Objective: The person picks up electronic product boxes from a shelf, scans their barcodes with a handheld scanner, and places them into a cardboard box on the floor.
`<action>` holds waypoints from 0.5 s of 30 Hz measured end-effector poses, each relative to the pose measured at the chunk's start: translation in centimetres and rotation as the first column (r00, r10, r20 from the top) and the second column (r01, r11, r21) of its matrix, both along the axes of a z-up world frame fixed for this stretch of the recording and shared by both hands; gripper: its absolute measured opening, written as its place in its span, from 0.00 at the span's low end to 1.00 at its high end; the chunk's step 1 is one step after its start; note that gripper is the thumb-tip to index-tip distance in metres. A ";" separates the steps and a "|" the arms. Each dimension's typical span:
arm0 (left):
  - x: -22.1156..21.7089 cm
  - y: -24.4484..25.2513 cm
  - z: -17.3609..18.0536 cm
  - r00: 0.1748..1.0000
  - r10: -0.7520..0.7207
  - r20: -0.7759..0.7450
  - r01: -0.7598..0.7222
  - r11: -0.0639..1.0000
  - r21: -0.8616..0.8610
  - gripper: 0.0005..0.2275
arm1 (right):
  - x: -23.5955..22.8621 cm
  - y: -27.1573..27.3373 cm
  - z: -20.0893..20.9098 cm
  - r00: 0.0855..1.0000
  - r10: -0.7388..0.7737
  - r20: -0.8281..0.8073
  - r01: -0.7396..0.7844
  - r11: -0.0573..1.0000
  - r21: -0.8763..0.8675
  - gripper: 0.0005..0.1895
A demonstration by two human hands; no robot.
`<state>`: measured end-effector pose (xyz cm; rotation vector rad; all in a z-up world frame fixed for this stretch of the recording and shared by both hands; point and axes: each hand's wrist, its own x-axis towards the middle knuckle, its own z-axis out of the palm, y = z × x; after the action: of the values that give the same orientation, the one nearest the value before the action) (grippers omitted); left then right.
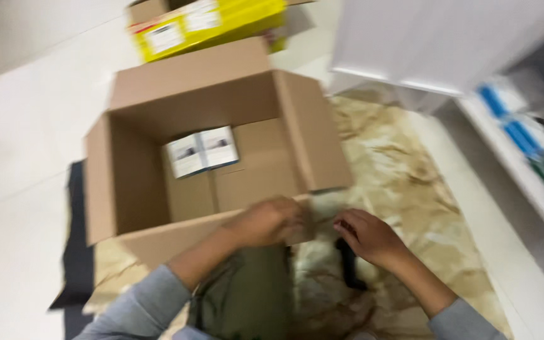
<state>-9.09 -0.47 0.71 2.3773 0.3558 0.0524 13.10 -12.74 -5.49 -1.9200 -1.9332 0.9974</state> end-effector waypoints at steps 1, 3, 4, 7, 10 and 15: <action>-3.1 0.9 0.7 0.999 0.044 -0.011 -0.044 0.999 -0.001 0.08 | -1.6 1.4 -0.4 0.999 0.044 -0.011 -0.044 0.999 -0.001 0.12; -9.3 2.4 2.1 0.953 0.279 -0.119 -0.285 0.957 -0.042 0.13 | -5.0 3.6 -1.1 0.920 0.260 0.292 -0.350 0.880 0.322 0.12; -12.2 3.2 1.1 0.945 0.302 -0.126 -0.309 0.950 -0.042 0.13 | -6.5 4.8 -1.3 0.916 0.283 0.286 -0.370 0.871 0.322 0.12; -20.1 5.3 -3.6 0.798 0.300 -0.522 -0.267 0.953 0.141 0.26 | -10.4 8.5 -1.5 0.846 0.322 0.425 -0.488 0.788 0.374 0.20; -25.4 6.0 -9.5 0.781 0.233 -0.580 -0.150 0.971 0.188 0.23 | -13.5 11.3 -1.3 0.804 0.482 0.349 -0.517 0.856 0.007 0.25; -25.8 7.9 -10.7 0.808 0.194 -0.557 -0.177 0.981 0.085 0.20 | -15.7 14.5 -2.5 0.803 0.582 0.130 -0.549 0.807 -0.219 0.25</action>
<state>-34.85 7.39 -10.00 2.3372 0.8740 -0.5742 -2.61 1.78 -8.03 -1.5751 -2.7174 1.1891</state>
